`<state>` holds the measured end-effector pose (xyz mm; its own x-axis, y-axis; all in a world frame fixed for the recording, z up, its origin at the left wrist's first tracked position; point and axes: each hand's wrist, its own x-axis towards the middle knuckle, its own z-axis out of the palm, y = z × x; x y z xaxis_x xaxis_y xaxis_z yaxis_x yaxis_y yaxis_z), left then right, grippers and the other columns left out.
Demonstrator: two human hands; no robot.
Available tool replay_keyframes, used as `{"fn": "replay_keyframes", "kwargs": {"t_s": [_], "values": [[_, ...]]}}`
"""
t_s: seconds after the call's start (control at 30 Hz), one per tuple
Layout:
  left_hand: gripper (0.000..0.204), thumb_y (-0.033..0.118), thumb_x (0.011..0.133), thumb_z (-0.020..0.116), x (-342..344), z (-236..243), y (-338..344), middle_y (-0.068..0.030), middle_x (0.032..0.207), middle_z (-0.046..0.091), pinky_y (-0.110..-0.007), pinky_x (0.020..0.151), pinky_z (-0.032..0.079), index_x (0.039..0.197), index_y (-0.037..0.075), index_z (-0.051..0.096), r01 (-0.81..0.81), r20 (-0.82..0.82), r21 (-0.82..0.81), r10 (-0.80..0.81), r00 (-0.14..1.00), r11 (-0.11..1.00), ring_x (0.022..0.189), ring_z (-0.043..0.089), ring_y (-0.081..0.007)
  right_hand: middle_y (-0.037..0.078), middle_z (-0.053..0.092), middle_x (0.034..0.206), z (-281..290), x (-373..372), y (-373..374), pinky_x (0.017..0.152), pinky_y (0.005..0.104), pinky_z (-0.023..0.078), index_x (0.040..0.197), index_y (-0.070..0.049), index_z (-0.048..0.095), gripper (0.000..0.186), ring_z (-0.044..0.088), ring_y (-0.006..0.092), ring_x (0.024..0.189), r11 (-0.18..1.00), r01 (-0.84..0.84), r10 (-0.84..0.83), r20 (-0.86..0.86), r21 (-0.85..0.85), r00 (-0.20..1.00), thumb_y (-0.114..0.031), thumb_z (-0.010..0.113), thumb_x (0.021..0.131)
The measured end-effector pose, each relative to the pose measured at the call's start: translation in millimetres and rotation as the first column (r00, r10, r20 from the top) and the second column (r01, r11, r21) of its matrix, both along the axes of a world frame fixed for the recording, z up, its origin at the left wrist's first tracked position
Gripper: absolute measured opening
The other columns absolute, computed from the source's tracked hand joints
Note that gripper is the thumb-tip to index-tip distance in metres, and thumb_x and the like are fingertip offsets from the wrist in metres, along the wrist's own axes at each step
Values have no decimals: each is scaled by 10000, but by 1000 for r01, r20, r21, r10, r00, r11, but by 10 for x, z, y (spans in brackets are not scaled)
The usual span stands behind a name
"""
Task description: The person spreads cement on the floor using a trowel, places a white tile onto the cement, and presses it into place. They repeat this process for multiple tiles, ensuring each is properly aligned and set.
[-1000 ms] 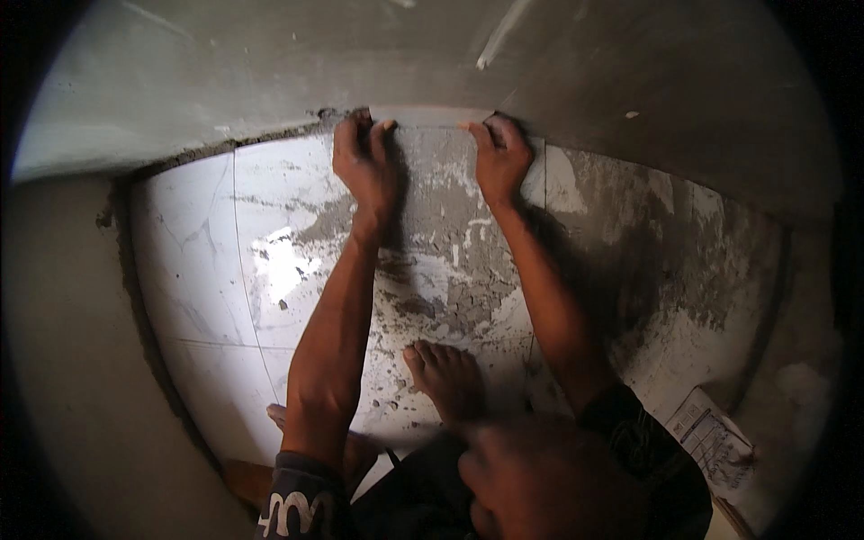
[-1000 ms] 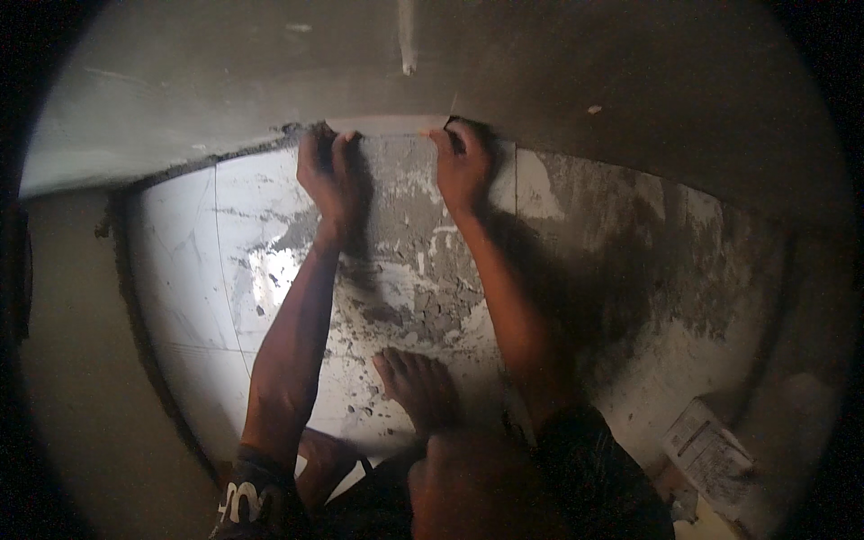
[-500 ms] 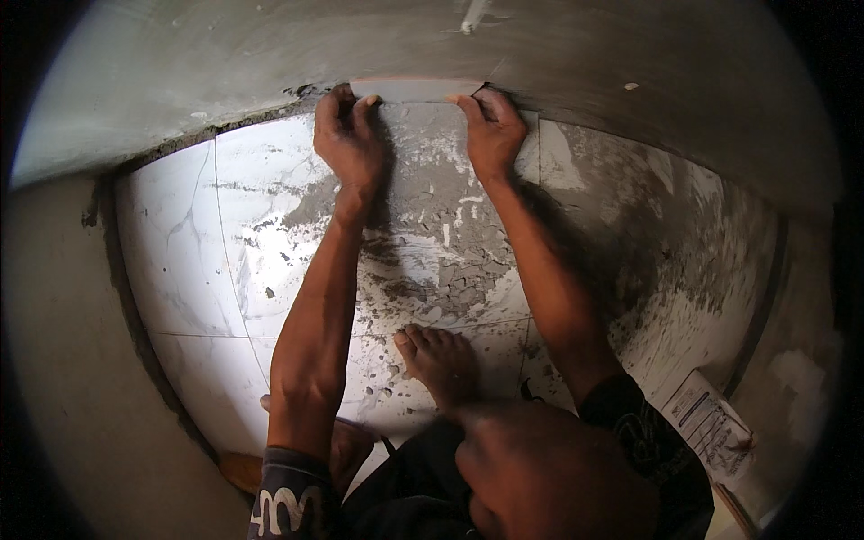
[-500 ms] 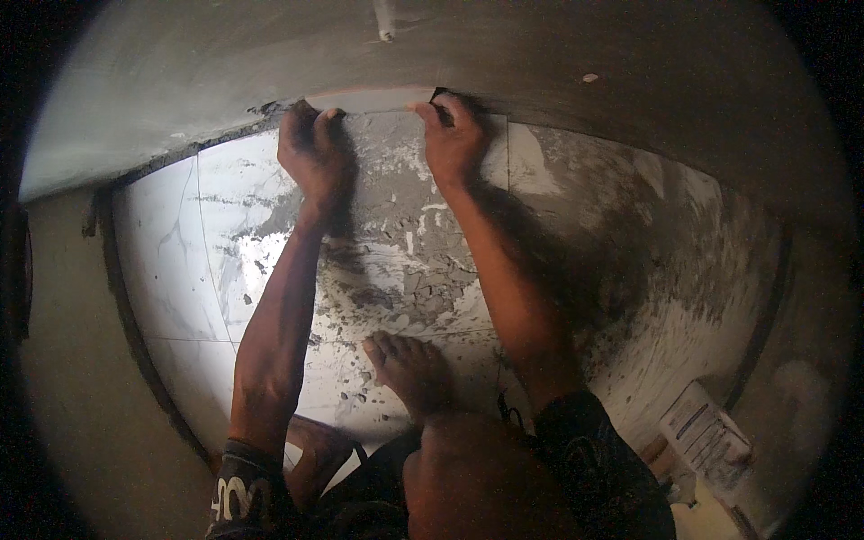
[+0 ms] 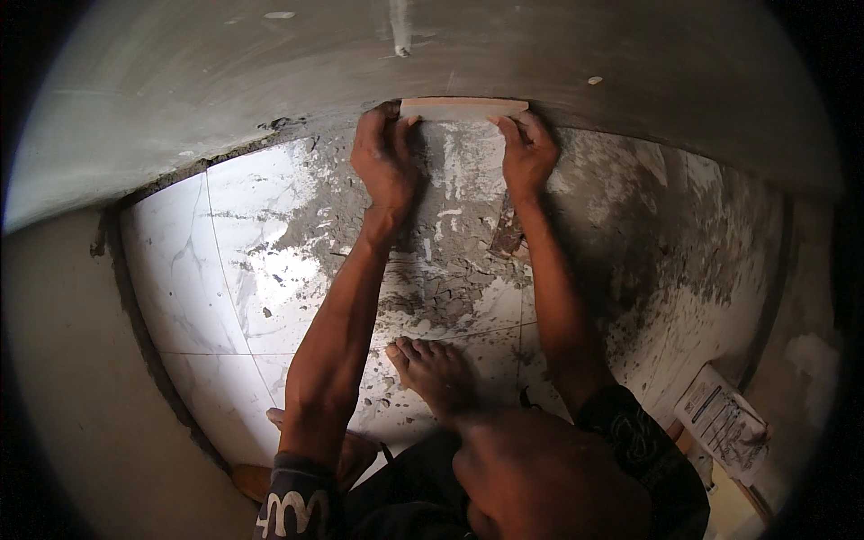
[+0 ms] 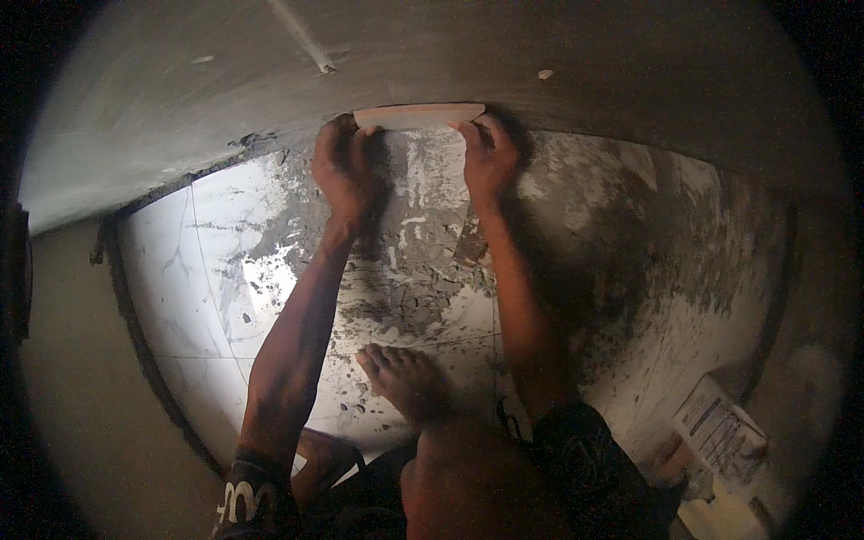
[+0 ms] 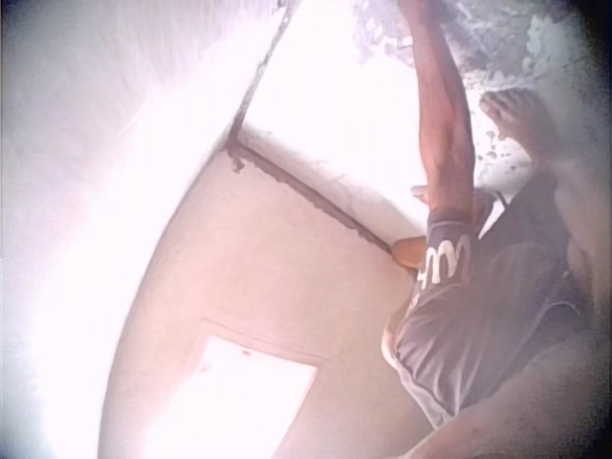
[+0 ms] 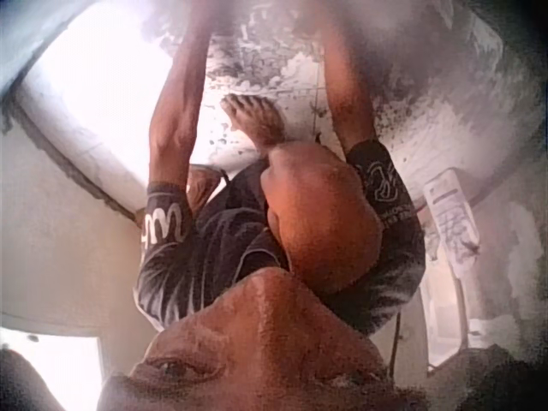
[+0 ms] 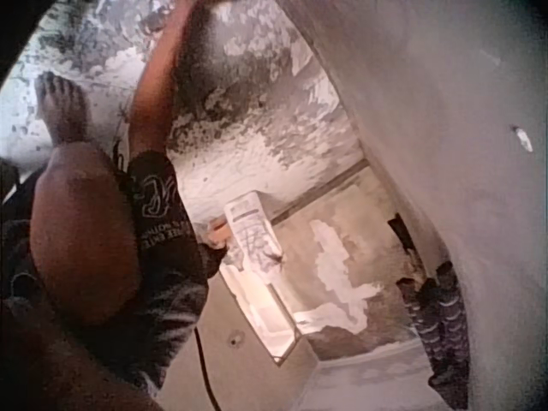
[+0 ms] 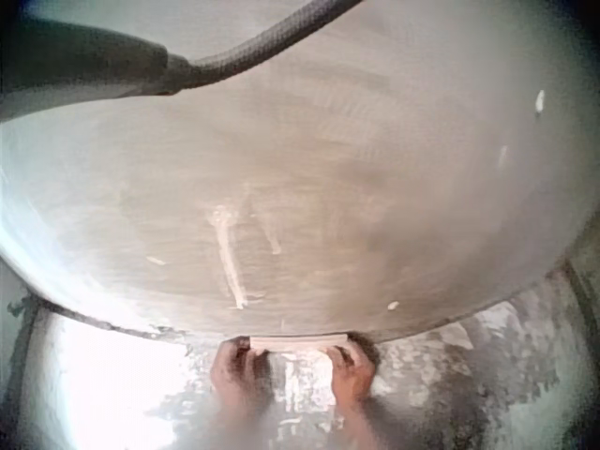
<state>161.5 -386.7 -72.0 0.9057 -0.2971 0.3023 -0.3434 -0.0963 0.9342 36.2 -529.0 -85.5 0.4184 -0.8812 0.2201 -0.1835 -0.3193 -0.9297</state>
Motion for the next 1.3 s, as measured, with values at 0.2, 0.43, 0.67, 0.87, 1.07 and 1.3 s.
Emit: {"fn": "replay_keyframes", "kwargs": {"t_s": [0.2,0.43,0.67,0.87,1.07,1.3], "values": [[149,-17,849,685,-142,40,-173,-165,936,663,-374,723,523,988,-10,631,-23,75,108,15,997,994,803,663,-312,28,735,873,40,-134,-238,720,209,473,932,23,716,72,628,66,799,999,1,-2,-46,-35,999,-31,712,885],[124,-1,863,668,-176,61,-180,-166,932,661,-359,760,532,982,-16,637,-37,6,141,37,999,989,837,681,-293,2,711,854,125,-125,-224,722,219,462,890,12,722,50,591,59,777,996,-9,15,-64,94,998,-35,723,874],[101,3,882,657,-161,17,-183,-173,927,655,-352,736,519,974,-24,622,-27,101,119,15,995,992,795,655,-294,-19,695,832,105,-121,-251,708,212,439,897,9,728,66,552,44,761,999,-18,20,-46,43,999,-54,708,888],[102,17,889,661,-166,13,-159,-174,923,654,-365,744,520,964,-29,611,15,50,78,-19,999,997,813,661,-308,-14,703,840,49,-137,-263,723,213,445,934,13,727,86,558,47,775,999,-34,35,-52,29,998,-57,695,896],[112,17,887,661,-127,-64,-162,-173,943,664,-364,745,522,984,-28,629,6,88,86,-14,996,996,814,666,-304,22,741,889,-14,-135,-325,743,227,470,953,8,729,91,610,63,805,999,-40,37,-71,-35,997,-48,686,897],[166,69,883,717,-114,-7,-185,-106,892,700,-289,761,507,1005,-22,653,20,-7,59,-19,1000,998,812,633,-146,31,738,876,87,-141,-286,732,240,479,969,6,731,107,611,63,787,999,-33,29,-141,-25,990,-51,701,884]]}}
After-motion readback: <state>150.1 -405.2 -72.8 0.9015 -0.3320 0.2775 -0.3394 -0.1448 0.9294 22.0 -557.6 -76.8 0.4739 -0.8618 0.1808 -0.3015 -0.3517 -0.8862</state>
